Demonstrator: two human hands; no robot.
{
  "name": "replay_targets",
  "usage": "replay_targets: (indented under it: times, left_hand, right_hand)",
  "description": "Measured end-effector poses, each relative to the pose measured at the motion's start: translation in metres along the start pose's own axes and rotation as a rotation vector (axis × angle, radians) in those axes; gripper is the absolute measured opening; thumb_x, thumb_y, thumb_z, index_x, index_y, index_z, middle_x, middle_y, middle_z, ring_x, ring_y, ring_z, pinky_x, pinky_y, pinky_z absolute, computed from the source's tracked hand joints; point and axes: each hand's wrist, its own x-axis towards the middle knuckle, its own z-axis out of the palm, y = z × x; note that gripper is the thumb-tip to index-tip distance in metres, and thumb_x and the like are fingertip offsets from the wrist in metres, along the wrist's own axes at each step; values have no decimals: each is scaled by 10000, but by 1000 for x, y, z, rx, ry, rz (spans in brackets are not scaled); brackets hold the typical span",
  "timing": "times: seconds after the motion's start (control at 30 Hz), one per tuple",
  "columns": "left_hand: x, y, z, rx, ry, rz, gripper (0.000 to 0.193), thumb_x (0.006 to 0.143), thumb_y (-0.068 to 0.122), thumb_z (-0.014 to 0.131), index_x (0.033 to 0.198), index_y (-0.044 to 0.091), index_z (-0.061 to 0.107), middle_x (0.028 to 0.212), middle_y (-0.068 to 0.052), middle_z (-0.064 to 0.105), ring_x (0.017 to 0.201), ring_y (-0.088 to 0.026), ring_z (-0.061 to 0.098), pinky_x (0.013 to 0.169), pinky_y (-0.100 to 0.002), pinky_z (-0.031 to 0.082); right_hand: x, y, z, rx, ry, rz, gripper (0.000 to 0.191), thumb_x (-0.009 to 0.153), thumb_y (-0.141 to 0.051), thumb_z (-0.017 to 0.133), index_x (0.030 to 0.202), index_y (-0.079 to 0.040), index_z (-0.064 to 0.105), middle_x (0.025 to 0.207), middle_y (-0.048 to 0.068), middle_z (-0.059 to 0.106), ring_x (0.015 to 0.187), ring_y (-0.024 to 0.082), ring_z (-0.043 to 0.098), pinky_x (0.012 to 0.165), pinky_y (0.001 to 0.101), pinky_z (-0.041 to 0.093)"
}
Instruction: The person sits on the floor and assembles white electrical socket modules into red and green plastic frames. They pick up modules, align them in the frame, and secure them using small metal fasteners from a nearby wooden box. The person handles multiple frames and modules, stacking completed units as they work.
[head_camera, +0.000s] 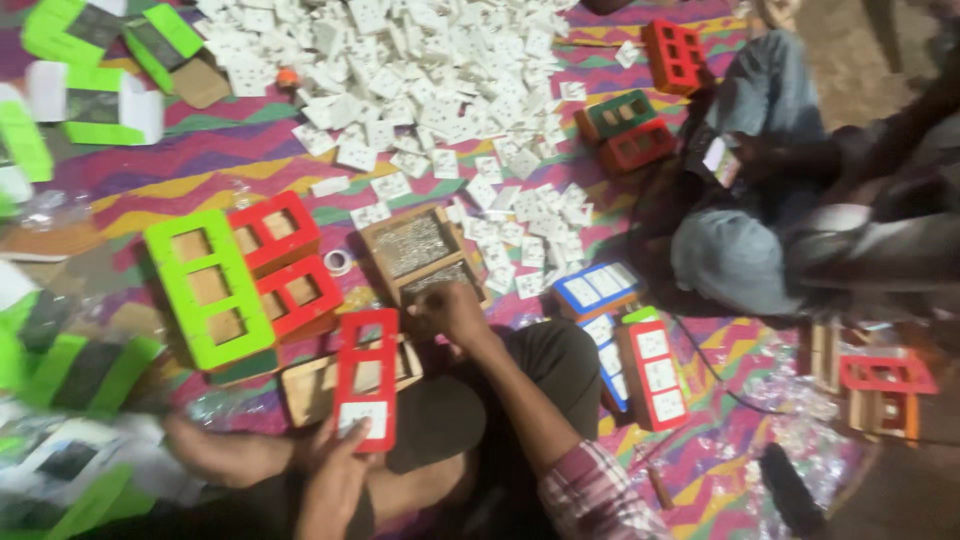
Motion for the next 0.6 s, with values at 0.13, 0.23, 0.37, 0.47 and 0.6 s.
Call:
replay_targets:
  times: [0.13,0.23,0.37,0.47,0.6]
  left_hand:
    - [-14,9,21,-78,18,-47,515,834,23,710,1315,136,565,1106,-39,680,939,-192,672,672,-365,551]
    - [-21,20,40,-163,-45,165,548,886,43,688,1395,117,501,1223,-63,664,1062,-210,670,831,-387,596]
    - [-29,34,56,116,105,368,502,935,104,737,1393,55,538,1109,-43,696,905,-146,690,687,-296,580]
    - [-38,44,62,228,63,471,453,960,112,728,1376,51,558,1061,-20,672,825,-71,647,550,-225,498]
    - [-43,53,71,215,37,456,427,954,93,722,1342,33,552,1012,-33,685,668,-58,589,493,-228,459]
  right_hand:
    - [-22,-5,8,421,-159,269,147,902,-68,743,1018,21,757,778,97,763,591,172,642,527,329,511]
    - [-52,-10,14,624,-146,183,136,940,-10,690,1037,70,742,836,136,759,727,152,707,629,310,591]
    - [-90,-28,23,309,-66,-41,57,910,-49,788,937,-4,766,896,72,778,822,92,700,762,252,565]
    - [-100,-46,28,406,-103,78,114,924,-47,799,1036,-25,796,934,54,778,824,75,682,767,237,544]
    - [-98,-62,28,434,-179,126,155,937,-38,779,1092,-30,792,967,37,778,840,58,681,788,223,544]
